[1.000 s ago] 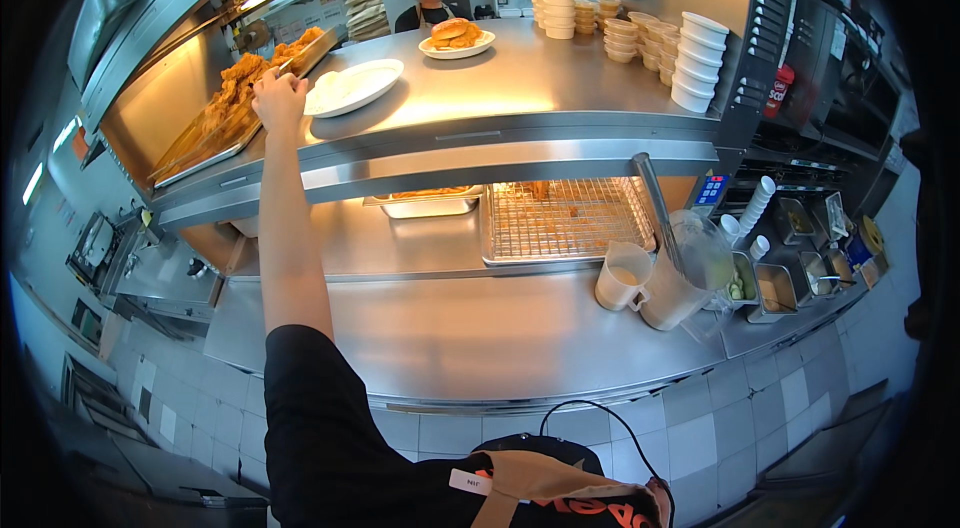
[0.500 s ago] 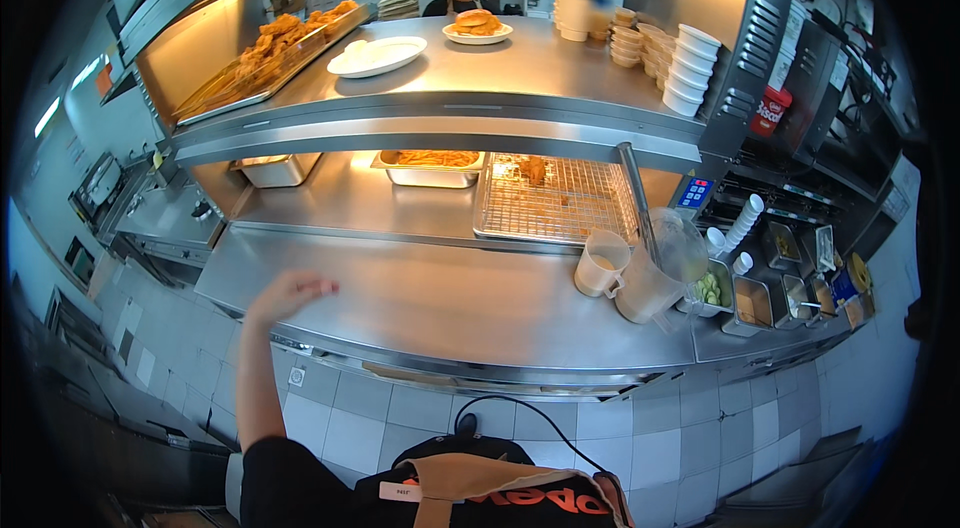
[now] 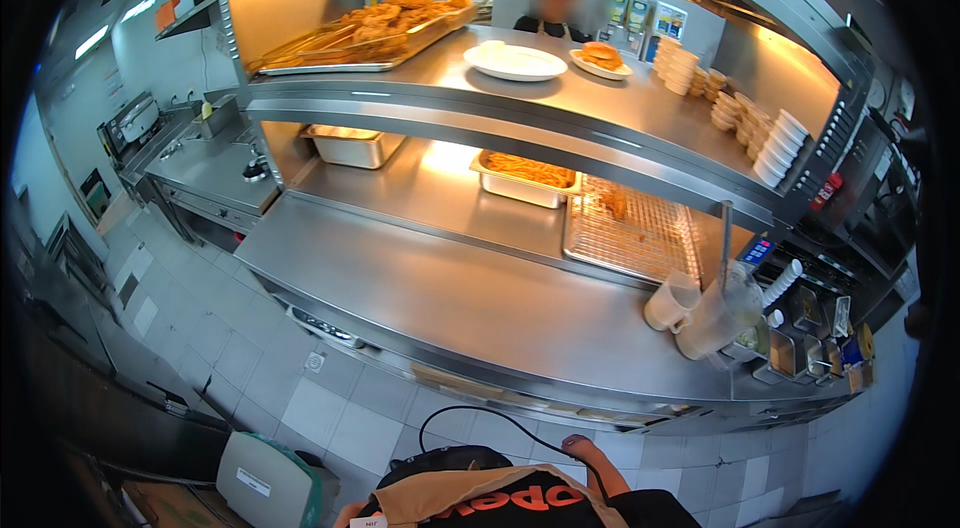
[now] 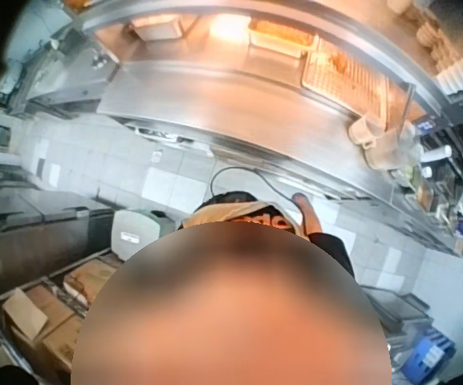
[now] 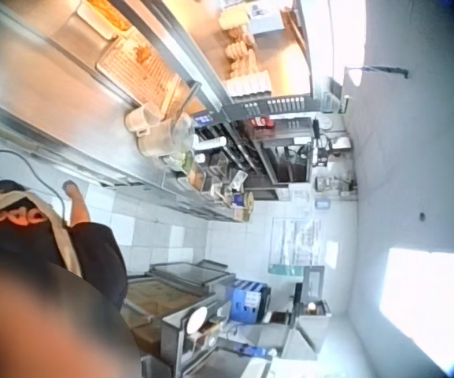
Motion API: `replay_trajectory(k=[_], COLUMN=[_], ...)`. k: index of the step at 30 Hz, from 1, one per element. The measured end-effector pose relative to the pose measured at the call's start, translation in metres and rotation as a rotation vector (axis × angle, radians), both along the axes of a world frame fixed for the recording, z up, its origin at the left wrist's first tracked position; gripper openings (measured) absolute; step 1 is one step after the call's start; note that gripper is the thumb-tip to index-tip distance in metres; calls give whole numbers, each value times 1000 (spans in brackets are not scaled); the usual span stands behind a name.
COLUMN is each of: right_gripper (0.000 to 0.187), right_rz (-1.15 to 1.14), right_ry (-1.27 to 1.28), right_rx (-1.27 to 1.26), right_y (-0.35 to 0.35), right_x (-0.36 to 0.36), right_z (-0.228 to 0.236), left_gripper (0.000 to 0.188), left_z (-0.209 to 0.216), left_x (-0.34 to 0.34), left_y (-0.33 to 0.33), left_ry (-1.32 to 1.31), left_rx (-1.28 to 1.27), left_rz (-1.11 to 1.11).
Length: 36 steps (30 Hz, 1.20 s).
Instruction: The person scoops rice from a large cooker into a branded plate, then places the plate on a counter. They return to the cooker to scoop more rice, then move to a heated display to place fried chicken on the plate using tongs. They add sliced cucumbers and sauces from metal containers, then put on a disposable glove and continue adding toppings.
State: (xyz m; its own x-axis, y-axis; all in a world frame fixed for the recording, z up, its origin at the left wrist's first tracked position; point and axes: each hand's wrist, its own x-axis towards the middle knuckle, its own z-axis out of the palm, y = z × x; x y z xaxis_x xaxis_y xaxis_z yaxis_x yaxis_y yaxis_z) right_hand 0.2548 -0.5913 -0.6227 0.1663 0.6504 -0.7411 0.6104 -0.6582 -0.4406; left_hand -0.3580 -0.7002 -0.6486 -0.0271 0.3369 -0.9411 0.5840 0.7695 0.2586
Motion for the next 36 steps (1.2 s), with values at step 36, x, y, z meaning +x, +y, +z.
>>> replay_trajectory(k=[36], right_gripper=[27], right_rz=[-80], right_ry=[-1158], right_rx=[1334], right_y=[532], right_x=[-307], right_z=[529], left_gripper=[19], left_z=[13], left_x=[-549], left_y=[377], left_ry=[-36], left_rx=[248], left_rz=[588])
